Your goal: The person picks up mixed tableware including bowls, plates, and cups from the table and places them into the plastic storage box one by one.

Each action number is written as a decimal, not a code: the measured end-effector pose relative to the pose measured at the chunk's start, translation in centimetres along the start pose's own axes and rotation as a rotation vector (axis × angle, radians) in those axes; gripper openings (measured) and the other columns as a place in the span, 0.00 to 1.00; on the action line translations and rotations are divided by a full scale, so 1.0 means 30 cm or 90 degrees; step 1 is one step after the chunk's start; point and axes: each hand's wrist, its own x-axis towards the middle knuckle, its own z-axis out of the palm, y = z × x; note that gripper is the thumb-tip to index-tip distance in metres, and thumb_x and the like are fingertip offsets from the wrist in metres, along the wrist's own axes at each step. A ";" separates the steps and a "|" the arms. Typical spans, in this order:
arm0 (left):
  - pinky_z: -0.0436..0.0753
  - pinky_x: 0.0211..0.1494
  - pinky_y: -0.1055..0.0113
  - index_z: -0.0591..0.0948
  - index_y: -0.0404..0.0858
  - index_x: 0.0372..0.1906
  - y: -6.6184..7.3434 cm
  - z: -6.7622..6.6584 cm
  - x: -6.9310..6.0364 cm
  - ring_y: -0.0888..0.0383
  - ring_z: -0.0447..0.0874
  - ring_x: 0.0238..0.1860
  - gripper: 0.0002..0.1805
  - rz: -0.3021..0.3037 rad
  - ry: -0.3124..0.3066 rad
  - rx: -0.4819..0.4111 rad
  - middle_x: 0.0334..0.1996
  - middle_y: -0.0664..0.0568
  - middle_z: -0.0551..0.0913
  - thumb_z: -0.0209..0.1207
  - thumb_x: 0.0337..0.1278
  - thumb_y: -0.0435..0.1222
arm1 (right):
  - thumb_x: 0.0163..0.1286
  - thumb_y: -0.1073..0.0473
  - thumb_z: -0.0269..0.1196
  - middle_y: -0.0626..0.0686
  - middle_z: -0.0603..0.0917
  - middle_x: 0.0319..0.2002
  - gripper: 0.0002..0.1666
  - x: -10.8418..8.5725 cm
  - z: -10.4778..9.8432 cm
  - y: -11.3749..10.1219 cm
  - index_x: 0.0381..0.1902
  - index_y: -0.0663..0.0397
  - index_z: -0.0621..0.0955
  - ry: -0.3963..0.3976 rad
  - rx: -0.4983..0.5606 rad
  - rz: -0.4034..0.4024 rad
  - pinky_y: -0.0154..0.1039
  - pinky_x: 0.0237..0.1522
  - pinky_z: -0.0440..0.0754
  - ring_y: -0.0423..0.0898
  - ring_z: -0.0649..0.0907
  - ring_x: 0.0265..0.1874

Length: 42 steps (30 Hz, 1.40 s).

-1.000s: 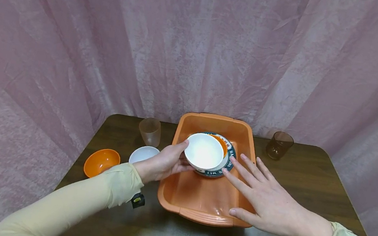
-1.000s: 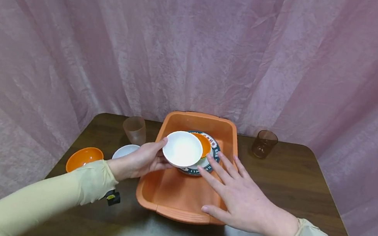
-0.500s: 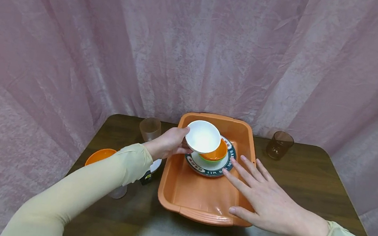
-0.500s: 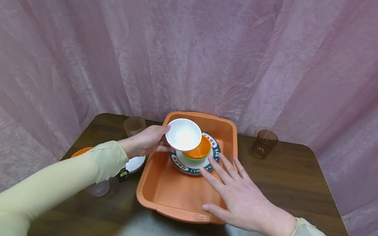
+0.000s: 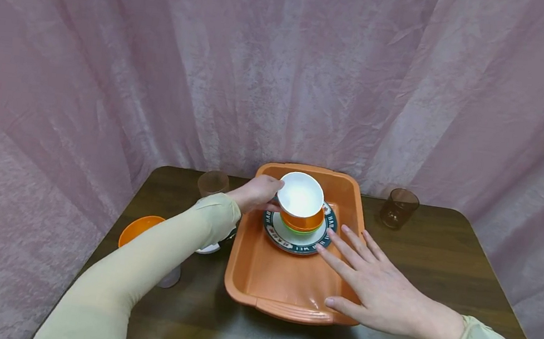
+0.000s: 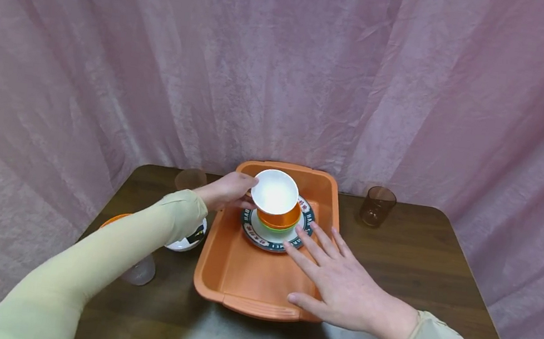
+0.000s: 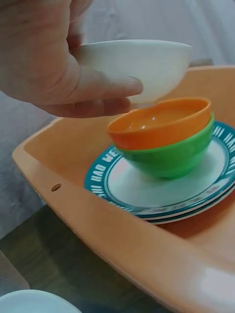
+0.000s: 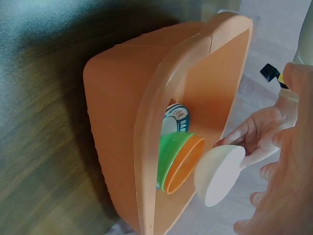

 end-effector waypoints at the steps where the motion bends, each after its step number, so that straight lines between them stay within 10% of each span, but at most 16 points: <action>1: 0.85 0.55 0.58 0.68 0.29 0.73 0.000 0.000 0.007 0.50 0.83 0.48 0.27 0.004 0.001 0.022 0.55 0.39 0.77 0.44 0.84 0.43 | 0.74 0.31 0.57 0.54 0.50 0.82 0.48 0.001 0.002 0.000 0.82 0.46 0.59 0.000 0.003 0.001 0.59 0.77 0.44 0.59 0.46 0.80; 10: 0.87 0.50 0.59 0.81 0.29 0.58 -0.003 0.015 0.066 0.55 0.81 0.33 0.21 0.052 0.052 0.192 0.38 0.44 0.81 0.46 0.83 0.41 | 0.73 0.30 0.57 0.54 0.52 0.82 0.48 0.010 0.033 -0.005 0.82 0.45 0.60 -0.010 0.014 0.013 0.61 0.76 0.48 0.57 0.47 0.81; 27: 0.87 0.49 0.57 0.80 0.32 0.62 0.022 0.067 0.128 0.57 0.80 0.22 0.20 -0.023 0.082 0.334 0.41 0.43 0.81 0.45 0.82 0.38 | 0.73 0.31 0.58 0.56 0.55 0.81 0.48 -0.011 0.043 -0.010 0.82 0.42 0.58 -0.015 0.011 0.017 0.59 0.76 0.47 0.57 0.47 0.81; 33: 0.87 0.35 0.66 0.81 0.28 0.53 0.018 0.066 0.153 0.58 0.79 0.18 0.18 -0.033 0.077 0.445 0.34 0.46 0.80 0.45 0.81 0.36 | 0.75 0.29 0.55 0.53 0.52 0.82 0.48 -0.012 0.039 -0.015 0.83 0.42 0.58 -0.030 0.022 0.025 0.58 0.76 0.46 0.57 0.46 0.81; 42: 0.86 0.37 0.64 0.81 0.29 0.49 0.012 0.072 0.143 0.56 0.76 0.20 0.18 -0.064 0.072 0.433 0.23 0.49 0.75 0.44 0.80 0.37 | 0.75 0.31 0.56 0.52 0.49 0.82 0.47 -0.015 0.034 -0.014 0.82 0.43 0.58 -0.041 0.030 0.033 0.59 0.76 0.47 0.57 0.46 0.81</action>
